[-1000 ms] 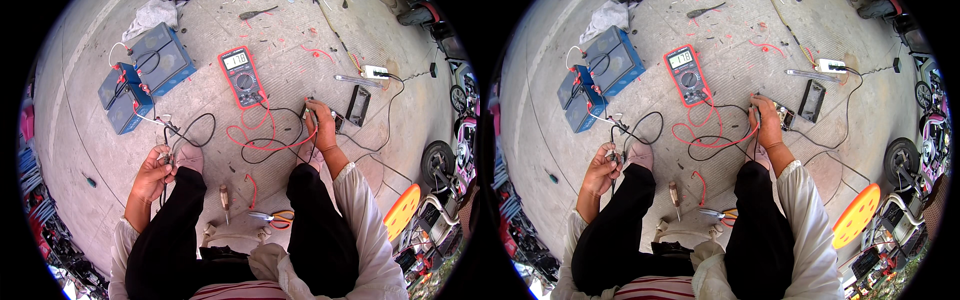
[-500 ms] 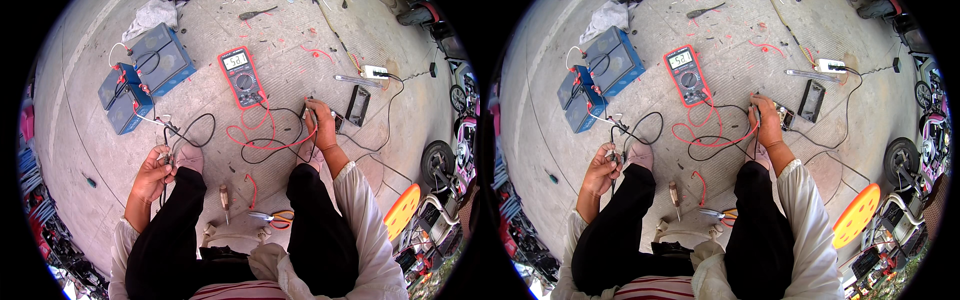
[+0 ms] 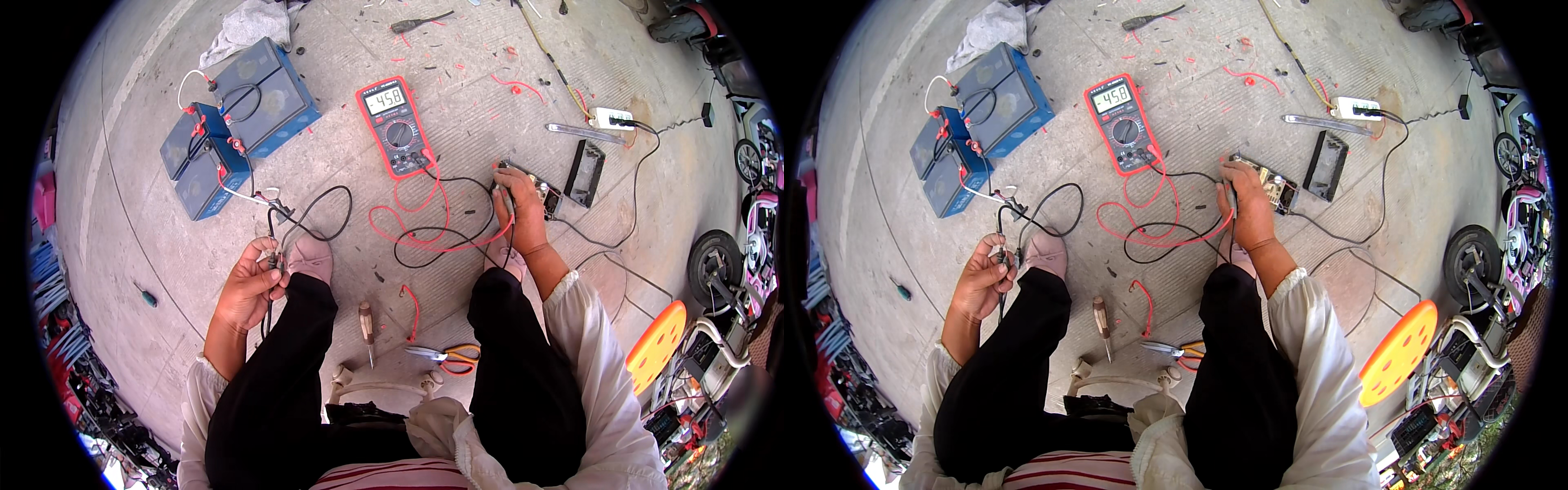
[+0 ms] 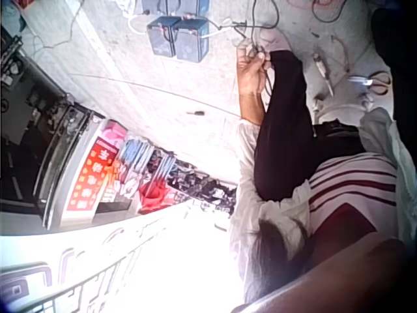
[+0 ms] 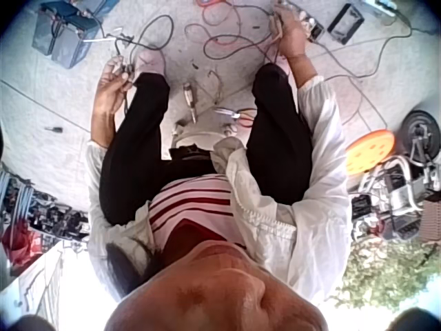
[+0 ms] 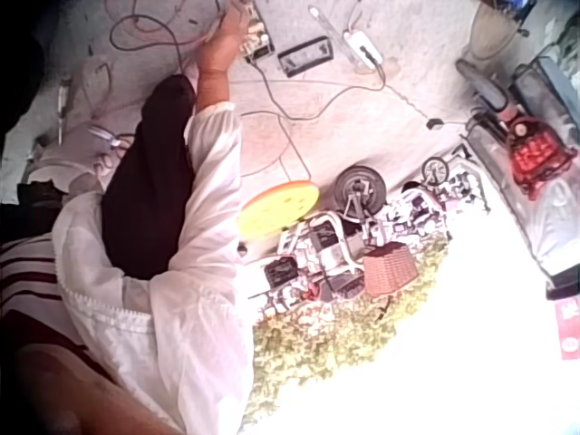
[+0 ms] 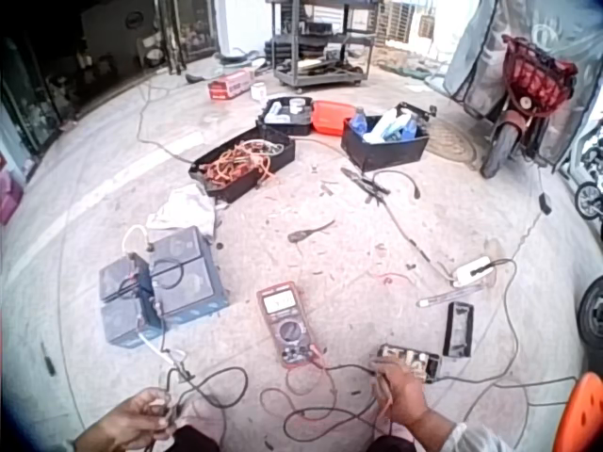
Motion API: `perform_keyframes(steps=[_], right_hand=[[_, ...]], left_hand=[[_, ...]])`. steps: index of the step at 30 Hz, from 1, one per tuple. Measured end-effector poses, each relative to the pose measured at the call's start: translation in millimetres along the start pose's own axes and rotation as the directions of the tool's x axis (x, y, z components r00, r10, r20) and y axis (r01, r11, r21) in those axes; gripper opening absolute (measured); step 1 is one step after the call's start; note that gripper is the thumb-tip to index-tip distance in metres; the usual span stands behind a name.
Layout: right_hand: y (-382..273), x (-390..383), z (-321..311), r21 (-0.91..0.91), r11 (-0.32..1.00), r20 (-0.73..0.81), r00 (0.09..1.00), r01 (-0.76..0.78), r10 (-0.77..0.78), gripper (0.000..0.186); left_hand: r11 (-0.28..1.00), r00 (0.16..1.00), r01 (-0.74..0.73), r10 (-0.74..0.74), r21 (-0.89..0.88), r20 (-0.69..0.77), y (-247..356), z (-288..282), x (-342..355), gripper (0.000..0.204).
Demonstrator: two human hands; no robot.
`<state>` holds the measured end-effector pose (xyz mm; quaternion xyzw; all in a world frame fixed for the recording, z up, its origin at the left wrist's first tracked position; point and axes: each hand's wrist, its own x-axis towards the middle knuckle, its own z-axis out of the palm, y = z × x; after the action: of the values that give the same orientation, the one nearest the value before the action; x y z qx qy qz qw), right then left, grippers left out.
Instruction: The person sits on the floor and uses a multimeter to test a small electronic component. They then use pliers to strip the insulation from a wire and continue working on the component.
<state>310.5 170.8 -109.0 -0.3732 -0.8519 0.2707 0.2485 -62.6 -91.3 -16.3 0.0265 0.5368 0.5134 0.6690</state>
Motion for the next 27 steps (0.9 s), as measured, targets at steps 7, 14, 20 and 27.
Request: perform_keyframes(steps=[7, 14, 20, 27], right_hand=[[-34.7, -46.1, 15.0, 0.191, 0.981, 0.392, 0.914, 0.031, -0.105, 0.045], [-43.3, -72.3, 32.7, 0.105, 0.988, 0.844, 0.516, 0.115, -0.149, 0.056], [-15.0, -3.1, 16.0, 0.137, 0.905, -0.016, 0.912, -0.403, 0.409, 0.045], [-101.9, 39.6, 10.5, 0.446, 0.844, 0.331, 0.931, -0.300, 0.156, 0.025]], left_hand=[[1.000, 1.000, 0.003, -0.003, 0.005, -0.003, 2.0, 2.0, 0.1, 0.043], [1.000, 1.000, -0.002, 0.002, 0.010, 0.003, 3.1, 2.2, -0.6, 0.044], [0.999, 0.998, 0.031, -0.032, 0.022, 0.047, 4.1, 1.4, 5.4, 0.040], [1.000, 0.991, 0.016, -0.018, 0.020, 0.131, 6.6, 11.4, 6.7, 0.039]])
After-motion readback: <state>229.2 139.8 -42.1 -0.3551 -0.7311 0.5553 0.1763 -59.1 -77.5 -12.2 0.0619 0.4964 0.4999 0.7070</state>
